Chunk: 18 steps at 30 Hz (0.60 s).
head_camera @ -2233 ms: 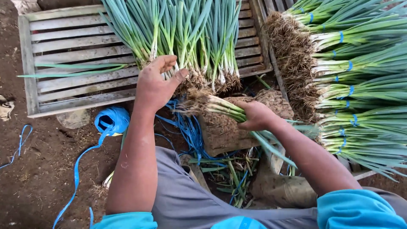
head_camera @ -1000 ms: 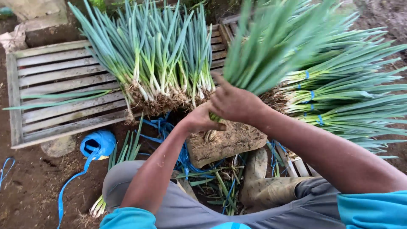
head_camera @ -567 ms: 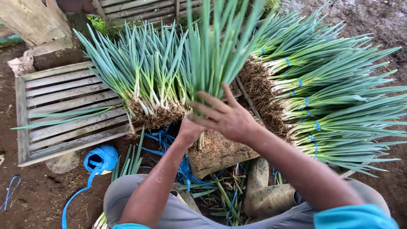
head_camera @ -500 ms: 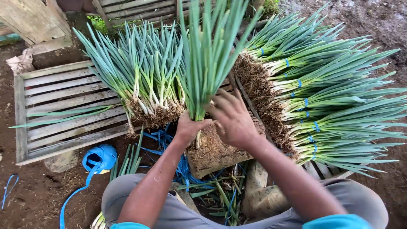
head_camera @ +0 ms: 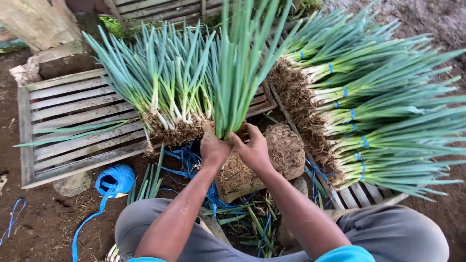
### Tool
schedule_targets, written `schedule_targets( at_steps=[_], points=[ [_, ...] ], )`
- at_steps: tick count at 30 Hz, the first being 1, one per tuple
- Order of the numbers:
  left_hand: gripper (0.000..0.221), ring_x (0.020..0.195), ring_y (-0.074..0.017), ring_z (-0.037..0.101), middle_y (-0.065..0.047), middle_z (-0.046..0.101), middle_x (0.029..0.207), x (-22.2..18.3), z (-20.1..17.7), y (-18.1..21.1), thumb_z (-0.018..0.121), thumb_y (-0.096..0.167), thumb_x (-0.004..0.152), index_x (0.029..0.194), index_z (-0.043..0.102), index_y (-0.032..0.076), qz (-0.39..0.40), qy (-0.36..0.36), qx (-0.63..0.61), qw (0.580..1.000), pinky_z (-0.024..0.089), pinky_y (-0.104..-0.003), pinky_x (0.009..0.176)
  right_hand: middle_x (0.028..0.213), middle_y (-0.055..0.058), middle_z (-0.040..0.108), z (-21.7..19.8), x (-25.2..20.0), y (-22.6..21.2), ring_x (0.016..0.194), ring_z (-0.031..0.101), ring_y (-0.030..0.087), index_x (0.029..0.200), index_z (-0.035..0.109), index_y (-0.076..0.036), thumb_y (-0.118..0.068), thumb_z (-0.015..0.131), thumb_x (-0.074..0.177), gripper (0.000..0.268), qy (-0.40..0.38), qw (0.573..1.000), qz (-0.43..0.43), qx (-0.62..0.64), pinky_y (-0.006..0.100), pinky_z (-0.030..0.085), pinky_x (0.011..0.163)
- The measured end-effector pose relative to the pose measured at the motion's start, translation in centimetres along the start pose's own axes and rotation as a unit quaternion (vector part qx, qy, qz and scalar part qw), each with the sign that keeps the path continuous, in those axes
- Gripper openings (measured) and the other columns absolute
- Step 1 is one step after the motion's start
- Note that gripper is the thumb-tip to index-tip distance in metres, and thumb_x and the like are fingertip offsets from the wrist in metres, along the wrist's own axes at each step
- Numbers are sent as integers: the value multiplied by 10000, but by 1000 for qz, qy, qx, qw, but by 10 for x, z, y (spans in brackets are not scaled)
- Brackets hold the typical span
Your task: Bundling harvested scallions by hand using blue plastic string and trimming the ends with a knife.
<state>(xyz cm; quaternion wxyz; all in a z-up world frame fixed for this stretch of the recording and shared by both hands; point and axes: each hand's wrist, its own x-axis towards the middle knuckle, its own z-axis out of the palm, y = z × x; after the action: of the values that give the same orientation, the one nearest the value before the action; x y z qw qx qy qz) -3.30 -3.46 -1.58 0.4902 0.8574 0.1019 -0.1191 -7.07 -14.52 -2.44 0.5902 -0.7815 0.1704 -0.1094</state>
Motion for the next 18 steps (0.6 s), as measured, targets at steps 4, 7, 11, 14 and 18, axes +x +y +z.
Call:
schedule_targets(
  at_steps=[4, 7, 11, 14, 18],
  points=[
    [416, 1117, -396, 691, -154, 764, 1009, -3, -11, 0, 767, 333, 763, 1127, 667, 159, 12, -6, 40, 999, 522, -517, 992, 967, 118, 710, -41, 4, -17, 811, 742, 289, 1142, 664, -85, -278, 846, 830, 409, -76, 995, -47, -42, 406, 630, 698],
    [363, 920, -326, 757, -170, 763, 939, -1, -29, 9, 849, 244, 782, 1098, 731, 108, 14, -17, -70, 997, 561, -478, 903, 922, 161, 741, -109, 23, -5, 866, 738, 390, 1067, 728, -102, -237, 738, 924, 197, -55, 980, -92, -168, 501, 594, 755],
    [417, 1062, -423, 693, -234, 706, 1079, -4, -33, 12, 834, 171, 856, 1221, 676, 45, 31, -39, -92, 995, 472, -592, 1017, 1024, 184, 694, -204, 41, 69, 979, 696, 439, 1188, 590, -204, -215, 592, 941, 247, -50, 898, 46, -434, 544, 549, 889],
    [443, 1165, -439, 647, -232, 673, 1145, -7, -32, 28, 806, 164, 885, 1276, 638, 40, 26, -58, -81, 995, 420, -624, 1066, 1296, 207, 613, -239, 28, 133, 1092, 692, 461, 1495, 458, -221, -109, 710, 837, 713, -129, 852, 104, -497, 560, 553, 999],
    [416, 1225, -480, 599, -276, 625, 1213, -11, -21, 43, 745, 88, 928, 1310, 604, 2, 40, -81, -104, 990, 342, -669, 1131, 1270, 185, 670, -246, 13, 234, 1185, 672, 421, 1430, 549, -190, -398, 771, 868, 639, -199, 826, 178, -497, 561, 541, 1026]
  ],
)
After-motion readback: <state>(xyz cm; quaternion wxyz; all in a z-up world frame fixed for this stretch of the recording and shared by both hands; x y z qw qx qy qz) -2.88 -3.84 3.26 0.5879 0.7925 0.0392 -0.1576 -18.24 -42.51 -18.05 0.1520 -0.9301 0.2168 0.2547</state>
